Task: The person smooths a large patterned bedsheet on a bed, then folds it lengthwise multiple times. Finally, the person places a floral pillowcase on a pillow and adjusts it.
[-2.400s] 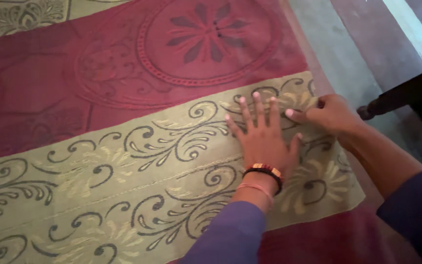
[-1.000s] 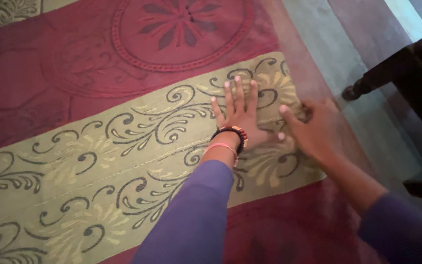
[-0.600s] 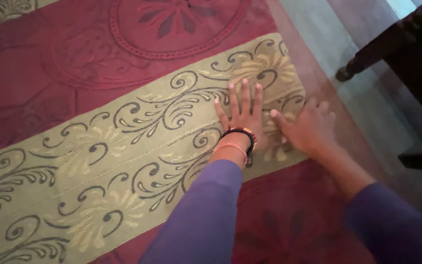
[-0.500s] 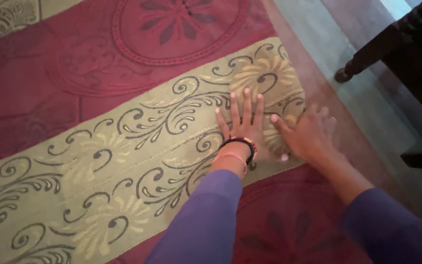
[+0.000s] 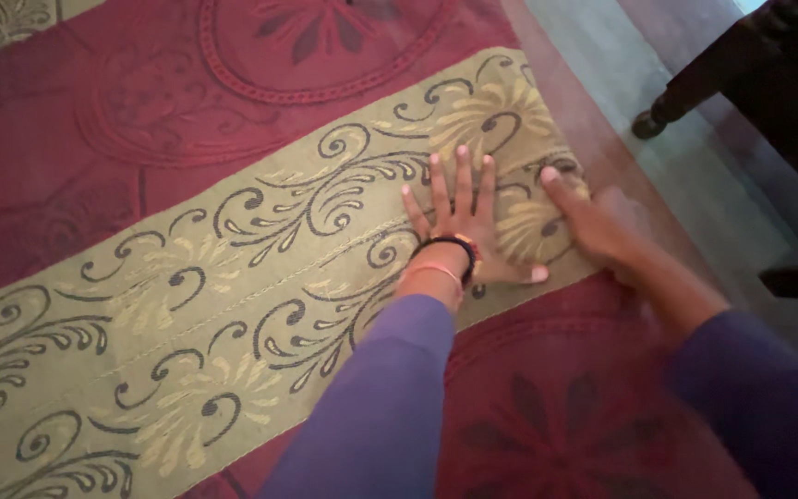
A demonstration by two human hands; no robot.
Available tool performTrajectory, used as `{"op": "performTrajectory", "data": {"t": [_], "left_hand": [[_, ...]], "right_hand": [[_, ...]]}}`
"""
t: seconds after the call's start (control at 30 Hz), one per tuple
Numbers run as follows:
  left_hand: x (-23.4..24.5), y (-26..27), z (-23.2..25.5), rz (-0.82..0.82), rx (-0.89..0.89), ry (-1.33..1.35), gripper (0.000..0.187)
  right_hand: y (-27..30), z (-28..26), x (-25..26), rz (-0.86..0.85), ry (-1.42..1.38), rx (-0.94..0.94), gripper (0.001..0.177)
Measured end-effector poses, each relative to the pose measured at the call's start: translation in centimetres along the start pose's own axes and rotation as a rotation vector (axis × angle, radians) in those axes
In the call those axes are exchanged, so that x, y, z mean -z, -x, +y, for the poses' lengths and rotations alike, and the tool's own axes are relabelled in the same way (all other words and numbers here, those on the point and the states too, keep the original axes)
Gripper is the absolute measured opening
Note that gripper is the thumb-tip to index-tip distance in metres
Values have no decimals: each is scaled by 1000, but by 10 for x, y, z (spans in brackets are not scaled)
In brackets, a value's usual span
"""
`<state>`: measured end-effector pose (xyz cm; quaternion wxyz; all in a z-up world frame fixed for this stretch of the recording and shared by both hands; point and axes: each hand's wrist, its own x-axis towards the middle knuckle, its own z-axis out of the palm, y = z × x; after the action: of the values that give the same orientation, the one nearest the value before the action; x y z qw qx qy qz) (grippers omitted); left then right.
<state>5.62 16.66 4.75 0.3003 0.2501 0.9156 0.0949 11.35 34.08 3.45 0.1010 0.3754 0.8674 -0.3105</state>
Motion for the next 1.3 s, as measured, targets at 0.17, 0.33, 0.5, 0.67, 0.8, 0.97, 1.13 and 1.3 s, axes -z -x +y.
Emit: {"op": "performTrajectory", "data": {"t": [0.17, 0.33, 0.5, 0.67, 0.8, 0.97, 1.13, 1.3], "left_hand": [[-3, -2, -11, -1, -63, 56, 165], [-8, -4, -4, 16, -25, 8, 165], [-5, 1, -2, 30, -16, -7, 164], [-1, 10, 3, 45, 22, -1, 160], [-2, 19, 10, 49, 69, 6, 157], [-14, 31, 15, 32, 110, 42, 144], [-63, 63, 28, 486, 58, 91, 103], [-118, 94, 63, 827, 110, 167, 80]], "right_hand": [[-16, 14, 2, -190, -319, -78, 83], [-29, 36, -11, -73, -263, -16, 79], [-25, 56, -15, -49, -287, 66, 68], [-6, 70, -16, 88, -230, 263, 59], [20, 77, -11, 204, -172, 341, 48], [66, 93, -5, 387, 11, 432, 39], [97, 110, -2, 453, 152, 405, 43], [114, 122, 5, 316, 197, 149, 65]]}}
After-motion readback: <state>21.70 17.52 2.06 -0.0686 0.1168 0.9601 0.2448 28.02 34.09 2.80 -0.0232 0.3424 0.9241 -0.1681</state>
